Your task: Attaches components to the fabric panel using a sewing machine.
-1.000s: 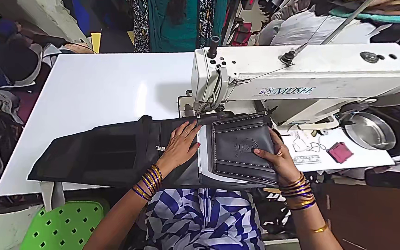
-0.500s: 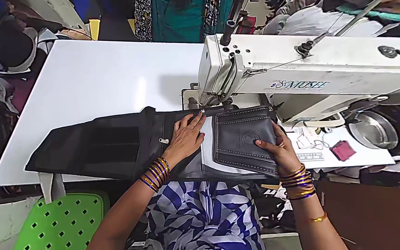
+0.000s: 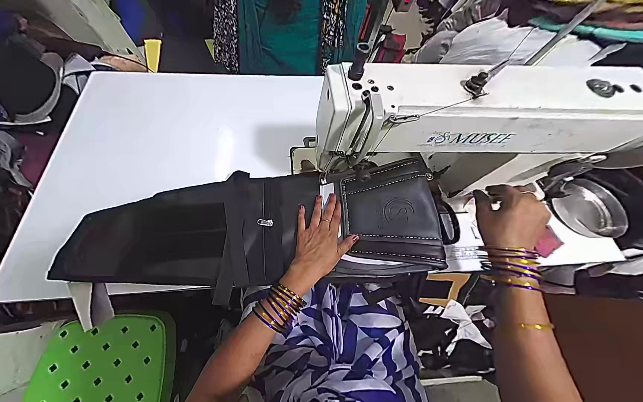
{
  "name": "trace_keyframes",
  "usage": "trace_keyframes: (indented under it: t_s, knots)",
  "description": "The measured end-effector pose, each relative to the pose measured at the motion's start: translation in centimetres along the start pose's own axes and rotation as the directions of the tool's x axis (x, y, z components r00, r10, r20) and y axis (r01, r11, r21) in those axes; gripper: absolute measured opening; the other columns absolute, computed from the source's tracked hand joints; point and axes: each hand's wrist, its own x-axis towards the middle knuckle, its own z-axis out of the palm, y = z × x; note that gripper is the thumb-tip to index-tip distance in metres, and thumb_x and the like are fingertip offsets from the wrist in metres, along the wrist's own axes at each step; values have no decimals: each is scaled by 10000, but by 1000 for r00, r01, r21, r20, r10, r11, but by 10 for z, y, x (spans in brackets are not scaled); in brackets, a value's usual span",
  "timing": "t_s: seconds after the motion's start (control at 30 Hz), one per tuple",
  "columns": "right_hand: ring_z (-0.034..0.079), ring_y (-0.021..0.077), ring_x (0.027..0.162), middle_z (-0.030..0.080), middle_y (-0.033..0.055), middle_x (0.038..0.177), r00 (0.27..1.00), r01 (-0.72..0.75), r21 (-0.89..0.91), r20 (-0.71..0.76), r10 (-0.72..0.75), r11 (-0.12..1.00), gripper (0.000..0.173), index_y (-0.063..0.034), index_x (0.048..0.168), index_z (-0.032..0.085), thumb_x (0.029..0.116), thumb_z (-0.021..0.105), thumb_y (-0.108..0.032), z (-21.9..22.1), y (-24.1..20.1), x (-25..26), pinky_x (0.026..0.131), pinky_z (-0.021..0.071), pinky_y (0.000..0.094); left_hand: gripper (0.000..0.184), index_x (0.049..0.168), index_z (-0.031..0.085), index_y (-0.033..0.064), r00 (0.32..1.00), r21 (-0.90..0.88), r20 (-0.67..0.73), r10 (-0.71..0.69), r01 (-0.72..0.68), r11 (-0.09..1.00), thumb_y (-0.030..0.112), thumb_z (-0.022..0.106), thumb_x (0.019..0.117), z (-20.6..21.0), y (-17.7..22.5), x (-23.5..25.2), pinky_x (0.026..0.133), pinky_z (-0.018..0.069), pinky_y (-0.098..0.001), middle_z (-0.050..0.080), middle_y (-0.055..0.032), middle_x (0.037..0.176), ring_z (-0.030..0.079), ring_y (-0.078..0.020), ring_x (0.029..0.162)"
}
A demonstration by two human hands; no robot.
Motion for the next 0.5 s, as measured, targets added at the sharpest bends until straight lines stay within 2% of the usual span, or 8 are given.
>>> trace_keyframes:
  t_s: [0.03, 0.07, 0.13, 0.27, 0.37, 0.43, 0.5]
  knots:
    - [626, 585, 987, 645, 363, 1045, 1000, -16, -57, -24, 14, 998, 355, 92, 994, 684, 1042, 536, -227, 6, 0, 5, 786, 460, 737, 824, 1629, 225, 53, 1000, 8, -16, 1, -1, 1000, 611, 359, 1038, -1, -2, 4, 1201, -16, -688, 108, -95, 1726, 23, -328, 1595]
    - [607, 610, 1024, 626, 390, 1068, 999, -48, -83, -21, 46, 995, 346, 127, 964, 668, 1043, 526, -178, 11, -4, 8, 798, 450, 745, 819, 1627, 229, 51, 1000, 12, -30, 4, -4, 1000, 605, 366, 1039, 0, -2, 6, 1202, -11, -685, 119, -97, 1724, 34, -328, 1595]
    - [593, 615, 1065, 615, 407, 1099, 996, -92, -83, -12, 91, 992, 338, 154, 979, 662, 1040, 515, -143, 19, -9, 7, 824, 443, 744, 820, 1624, 239, 46, 998, 19, -56, 10, -9, 1000, 605, 369, 1038, 4, -3, 5, 1207, 7, -678, 138, -106, 1721, 56, -338, 1593]
    - [621, 583, 1062, 636, 392, 1089, 989, -108, -51, -103, 102, 993, 299, 152, 981, 671, 1018, 541, -114, 30, -11, 3, 847, 454, 715, 820, 1611, 267, 27, 997, 11, -80, 20, -19, 1000, 610, 350, 1040, 8, 0, -1, 1234, 41, -630, 160, -122, 1714, 78, -331, 1592]
    - [619, 589, 1063, 635, 397, 1083, 992, -103, -53, -84, 99, 993, 303, 159, 963, 666, 1016, 544, -113, 27, -12, 3, 846, 455, 717, 827, 1591, 310, 3, 993, 1, -109, 42, -42, 999, 616, 344, 1036, 14, 2, -11, 1243, 103, -597, 210, -146, 1697, 132, -341, 1583]
    - [620, 594, 1055, 636, 399, 1070, 994, -81, -64, -78, 76, 995, 298, 154, 944, 664, 1009, 549, -114, 27, -9, 4, 828, 458, 718, 843, 1604, 272, 7, 997, 1, -72, 31, -31, 1000, 627, 324, 1037, 13, 6, -18, 1252, 96, -573, 187, -138, 1705, 114, -330, 1588]
    - [610, 598, 1066, 630, 398, 1080, 997, -69, -88, -27, 67, 994, 300, 153, 955, 662, 1008, 557, -123, 19, -8, 7, 829, 447, 727, 841, 1600, 286, 5, 996, -13, -81, 28, -29, 1000, 626, 334, 1034, 15, 8, -23, 1254, 114, -563, 202, -138, 1701, 133, -333, 1584]
